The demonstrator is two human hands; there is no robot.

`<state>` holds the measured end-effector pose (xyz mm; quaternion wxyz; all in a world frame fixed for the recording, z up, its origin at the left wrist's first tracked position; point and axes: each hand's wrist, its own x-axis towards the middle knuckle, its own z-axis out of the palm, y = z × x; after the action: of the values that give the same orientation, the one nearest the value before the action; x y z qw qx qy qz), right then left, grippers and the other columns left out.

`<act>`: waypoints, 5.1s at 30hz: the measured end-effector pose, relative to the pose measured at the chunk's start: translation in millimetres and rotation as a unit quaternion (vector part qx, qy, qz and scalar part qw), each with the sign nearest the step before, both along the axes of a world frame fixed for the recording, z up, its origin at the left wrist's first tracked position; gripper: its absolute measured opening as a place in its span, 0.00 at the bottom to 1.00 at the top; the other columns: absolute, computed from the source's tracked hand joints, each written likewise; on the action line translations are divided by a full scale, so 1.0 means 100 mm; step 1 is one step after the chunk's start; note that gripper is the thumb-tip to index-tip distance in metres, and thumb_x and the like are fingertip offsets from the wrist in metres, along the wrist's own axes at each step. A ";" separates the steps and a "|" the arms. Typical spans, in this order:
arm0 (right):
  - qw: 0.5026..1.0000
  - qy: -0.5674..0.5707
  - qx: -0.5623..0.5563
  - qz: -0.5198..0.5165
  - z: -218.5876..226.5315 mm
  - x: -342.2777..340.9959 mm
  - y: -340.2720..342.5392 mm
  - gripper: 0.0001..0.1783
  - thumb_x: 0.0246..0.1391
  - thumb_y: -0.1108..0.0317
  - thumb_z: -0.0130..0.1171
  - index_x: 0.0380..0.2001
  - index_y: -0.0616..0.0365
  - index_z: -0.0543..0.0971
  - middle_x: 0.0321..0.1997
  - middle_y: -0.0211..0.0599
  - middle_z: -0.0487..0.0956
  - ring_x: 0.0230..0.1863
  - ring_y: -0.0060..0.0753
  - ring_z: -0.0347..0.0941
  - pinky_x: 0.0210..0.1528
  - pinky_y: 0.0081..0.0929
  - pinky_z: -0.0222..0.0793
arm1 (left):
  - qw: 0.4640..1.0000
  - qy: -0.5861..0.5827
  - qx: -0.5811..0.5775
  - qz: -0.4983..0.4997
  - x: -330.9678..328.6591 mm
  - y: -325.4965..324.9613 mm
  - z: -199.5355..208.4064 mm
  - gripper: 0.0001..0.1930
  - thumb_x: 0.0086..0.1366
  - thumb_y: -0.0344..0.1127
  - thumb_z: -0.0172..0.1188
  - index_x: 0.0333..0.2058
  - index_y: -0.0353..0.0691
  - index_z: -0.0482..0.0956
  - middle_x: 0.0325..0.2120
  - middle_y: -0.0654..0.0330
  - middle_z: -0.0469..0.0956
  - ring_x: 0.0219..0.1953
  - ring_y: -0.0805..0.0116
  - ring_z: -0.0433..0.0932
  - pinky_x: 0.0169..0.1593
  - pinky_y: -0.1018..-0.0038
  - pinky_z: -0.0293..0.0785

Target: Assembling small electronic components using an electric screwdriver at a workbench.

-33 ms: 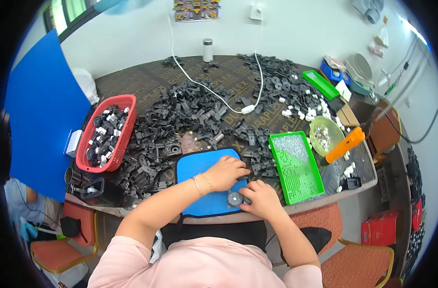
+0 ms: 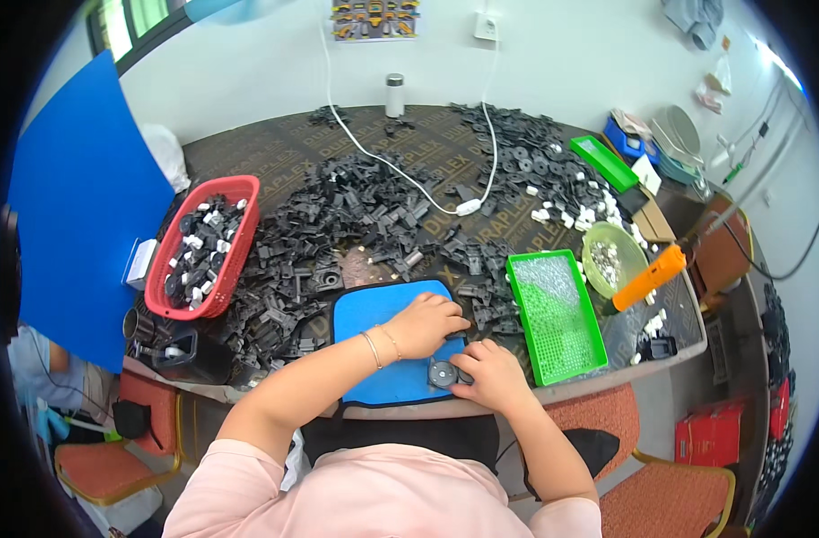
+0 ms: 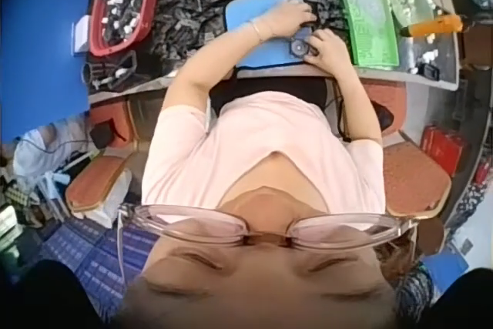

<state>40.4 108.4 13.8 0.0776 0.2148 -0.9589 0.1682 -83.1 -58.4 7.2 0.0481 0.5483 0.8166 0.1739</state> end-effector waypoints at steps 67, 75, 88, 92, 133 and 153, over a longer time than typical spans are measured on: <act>0.973 0.121 -0.163 -0.113 -0.22 -0.11 0.09 0.15 0.41 0.79 0.61 0.37 0.59 0.78 0.39 0.42 0.76 0.44 0.47 0.71 0.46 0.38 0.68 | 0.820 0.073 -0.006 0.568 0.44 -1.85 -0.11 0.38 0.58 0.63 0.54 0.59 0.41 0.67 0.63 0.49 0.59 0.66 0.39 0.49 0.61 0.47 0.54; 0.975 0.123 -0.152 -0.102 -0.31 -0.14 0.16 0.16 0.36 0.77 0.59 0.34 0.55 0.79 0.41 0.37 0.76 0.46 0.44 0.70 0.48 0.38 0.67 | 0.827 0.076 -0.005 0.557 0.53 -1.59 -0.01 0.38 0.57 0.64 0.53 0.60 0.44 0.66 0.66 0.51 0.52 0.69 0.45 0.44 0.62 0.35 0.33; 0.971 0.165 -0.167 -0.044 -0.03 -0.14 0.17 0.11 0.35 0.80 0.60 0.27 0.56 0.79 0.36 0.37 0.78 0.40 0.43 0.74 0.42 0.34 0.72 | 0.898 0.036 -0.001 0.439 0.30 -1.63 0.03 0.30 0.62 0.55 0.53 0.58 0.45 0.68 0.63 0.53 0.59 0.67 0.50 0.52 0.65 0.44 0.40; 0.971 0.145 -0.154 -0.111 0.41 -0.82 0.48 0.14 0.43 0.74 0.62 0.37 0.55 0.78 0.43 0.41 0.76 0.48 0.46 0.71 0.52 0.38 0.67 | 0.889 0.070 0.062 0.448 0.59 -1.93 0.09 0.33 0.62 0.58 0.51 0.59 0.41 0.67 0.64 0.50 0.57 0.67 0.47 0.51 0.65 0.44 0.36; 0.930 -0.294 -0.158 -0.151 0.44 -2.49 1.09 0.21 0.51 0.72 0.57 0.51 0.59 0.74 0.43 0.36 0.80 0.43 0.28 0.77 0.44 0.25 0.73 | 0.888 0.054 0.111 0.443 0.92 -1.96 -0.13 0.24 0.66 0.52 0.48 0.47 0.37 0.75 0.61 0.47 0.61 0.66 0.46 0.54 0.65 0.52 0.40; 0.984 0.004 -0.050 -0.169 0.30 -1.75 0.33 0.15 0.50 0.72 0.58 0.43 0.58 0.75 0.43 0.43 0.77 0.47 0.44 0.74 0.51 0.32 0.69 | 0.883 0.063 0.237 0.400 0.48 -1.64 0.17 0.13 0.53 0.32 0.64 0.39 0.40 0.78 0.46 0.55 0.73 0.50 0.53 0.71 0.53 0.62 0.63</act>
<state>-134.4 141.4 43.3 0.1195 0.0467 -0.9715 0.1991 -35.1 -222.2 24.1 -0.2085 0.1799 0.9021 0.3322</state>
